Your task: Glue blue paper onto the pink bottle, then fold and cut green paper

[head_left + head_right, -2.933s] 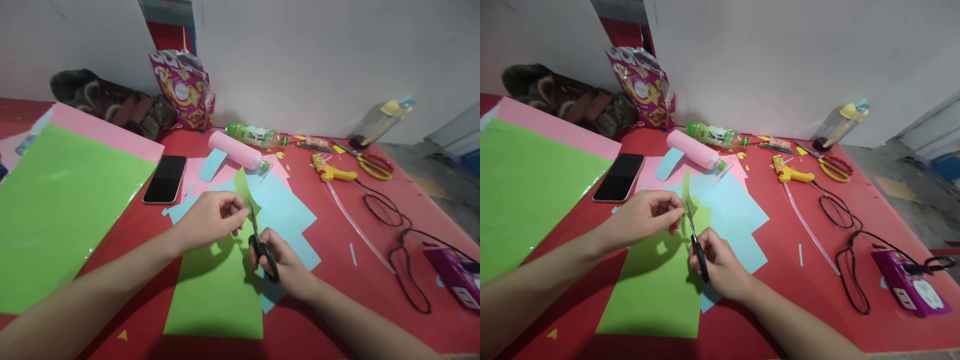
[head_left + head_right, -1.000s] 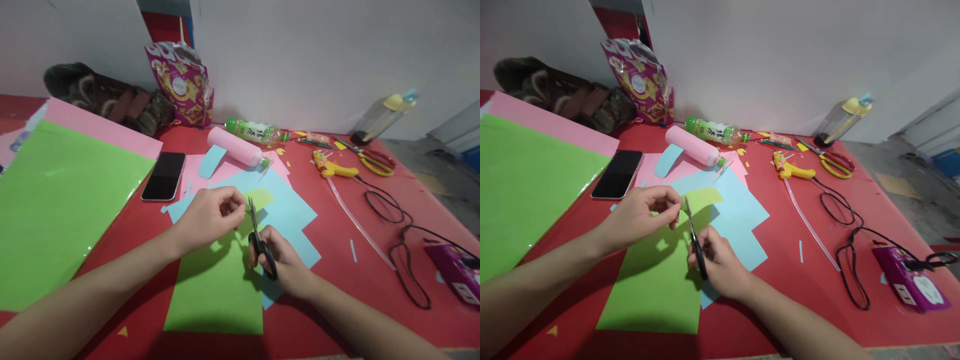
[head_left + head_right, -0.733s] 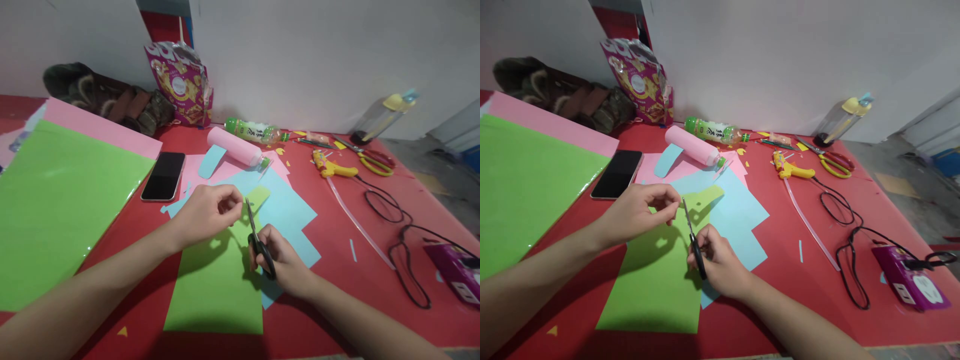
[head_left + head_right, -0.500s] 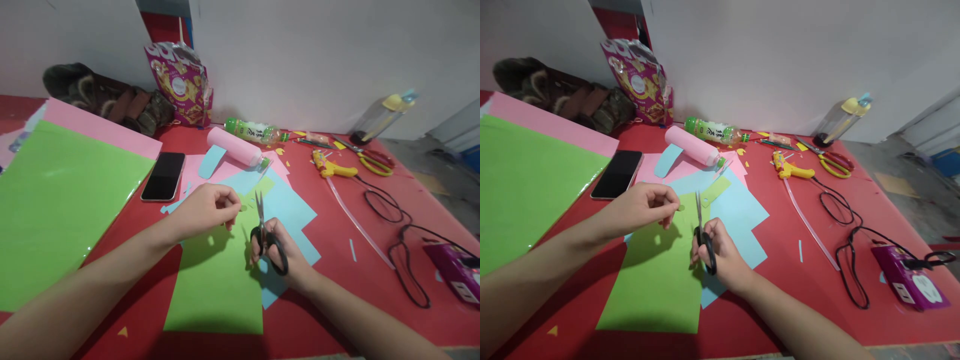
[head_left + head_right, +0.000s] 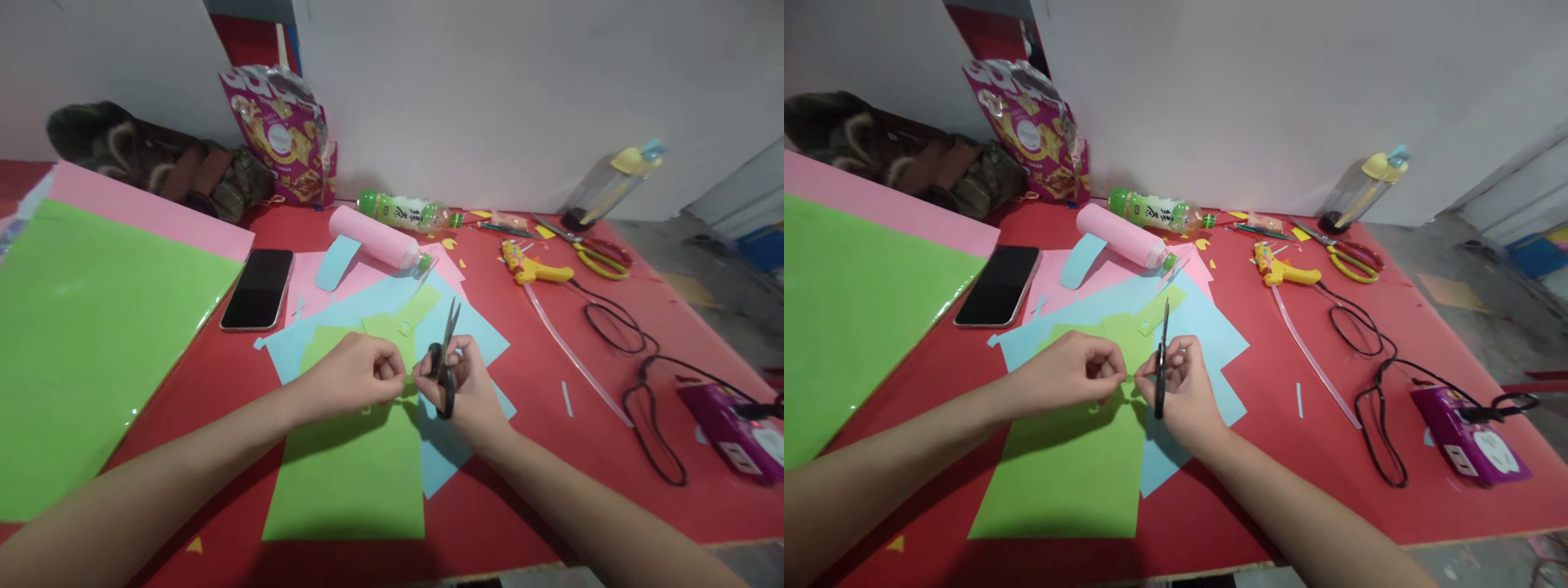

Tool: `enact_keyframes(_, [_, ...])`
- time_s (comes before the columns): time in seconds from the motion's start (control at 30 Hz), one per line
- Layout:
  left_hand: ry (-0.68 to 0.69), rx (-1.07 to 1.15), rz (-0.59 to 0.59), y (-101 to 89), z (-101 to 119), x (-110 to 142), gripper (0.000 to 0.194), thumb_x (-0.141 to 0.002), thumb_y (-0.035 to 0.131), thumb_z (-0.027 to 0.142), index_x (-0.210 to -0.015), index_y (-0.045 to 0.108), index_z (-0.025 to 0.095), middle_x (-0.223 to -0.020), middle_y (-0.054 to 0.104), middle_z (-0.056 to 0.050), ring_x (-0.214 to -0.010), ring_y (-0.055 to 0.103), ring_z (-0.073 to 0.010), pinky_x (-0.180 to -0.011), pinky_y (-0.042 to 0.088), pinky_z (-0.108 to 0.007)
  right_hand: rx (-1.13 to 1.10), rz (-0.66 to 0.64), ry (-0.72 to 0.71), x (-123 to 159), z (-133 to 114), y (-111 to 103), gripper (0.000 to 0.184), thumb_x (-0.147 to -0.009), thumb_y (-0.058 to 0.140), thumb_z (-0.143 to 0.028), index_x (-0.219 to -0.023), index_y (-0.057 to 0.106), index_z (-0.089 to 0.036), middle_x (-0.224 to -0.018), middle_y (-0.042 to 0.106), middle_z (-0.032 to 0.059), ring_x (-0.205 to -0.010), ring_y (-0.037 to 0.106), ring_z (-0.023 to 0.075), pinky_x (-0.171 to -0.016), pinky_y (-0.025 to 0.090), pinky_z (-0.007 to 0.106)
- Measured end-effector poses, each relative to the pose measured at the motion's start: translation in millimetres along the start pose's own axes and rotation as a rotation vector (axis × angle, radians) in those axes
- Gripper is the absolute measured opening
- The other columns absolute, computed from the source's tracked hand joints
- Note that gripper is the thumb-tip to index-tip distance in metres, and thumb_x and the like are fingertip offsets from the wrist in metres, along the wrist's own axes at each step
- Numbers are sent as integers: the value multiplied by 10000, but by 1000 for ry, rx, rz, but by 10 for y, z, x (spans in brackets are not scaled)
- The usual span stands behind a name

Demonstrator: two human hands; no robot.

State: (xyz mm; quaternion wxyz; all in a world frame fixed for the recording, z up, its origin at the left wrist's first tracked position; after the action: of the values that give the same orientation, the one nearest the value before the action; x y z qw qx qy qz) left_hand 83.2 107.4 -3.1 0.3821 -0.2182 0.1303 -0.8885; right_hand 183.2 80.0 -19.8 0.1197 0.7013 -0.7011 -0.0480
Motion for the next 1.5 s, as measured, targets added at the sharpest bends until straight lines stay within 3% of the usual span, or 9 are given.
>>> enact_keyframes(0.6, [53,-189,26,51,33,-15,133,-627,441,171,-584,561,135,-492,554,15,-448,470,-80,-440,344,-169,1,-33,94,-29,77,-9,447,-521,644,-55,-740,295,-229,-638,436,-104,-569,478,45,-546,363,184])
enact_keyframes(0.8, [11,-128,88,-53,-67,-75,180,-691,397,184,-698,571,142,-554,612,-1,-499,555,-105,-485,395,-188,3,57,25,-65,48,-111,394,-551,598,-61,-743,300,-232,-632,407,-105,-557,463,42,-531,359,179])
enact_keyframes(0.93, [26,-281,224,-228,-150,-153,180,-700,407,195,-779,562,151,-687,638,-26,-624,586,-141,-578,424,-231,75,134,-27,-102,19,-209,376,-553,583,-63,-741,303,-230,-630,409,-105,-526,426,36,-510,344,172])
enact_keyframes(1.13, [88,-632,283,-303,-156,-306,230,-712,402,205,-857,563,126,-874,597,-94,-818,546,-206,-714,412,-302,109,216,-49,-126,-55,-310,374,-557,591,-99,-730,285,-226,-615,444,-106,-514,426,38,-488,337,164])
enact_keyframes(1.3, [50,-692,301,-355,-135,-560,248,-712,427,221,-887,557,102,-894,583,-114,-842,530,-212,-731,396,-290,88,233,-84,-157,-84,-360,381,-554,600,-118,-722,276,-227,-604,442,-107,-501,415,42,-461,322,164])
enact_keyframes(1.5, [-51,-727,285,-287,-62,-792,314,-689,510,373,-841,551,101,-890,579,-143,-841,530,-266,-678,380,-311,99,243,-122,-180,-78,-404,379,-563,604,-116,-727,282,-229,-635,442,-98,-507,420,44,-459,318,171])
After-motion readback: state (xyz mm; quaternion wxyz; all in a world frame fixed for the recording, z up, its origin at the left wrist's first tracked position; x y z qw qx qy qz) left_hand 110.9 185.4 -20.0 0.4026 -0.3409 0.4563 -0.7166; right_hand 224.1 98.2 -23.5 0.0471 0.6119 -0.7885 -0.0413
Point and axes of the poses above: each hand's wrist, its own x-axis away from the middle knuckle, its own y-axis out of the palm, z = x × y, the point moved 8 cm from there along -x, towards the middle knuckle
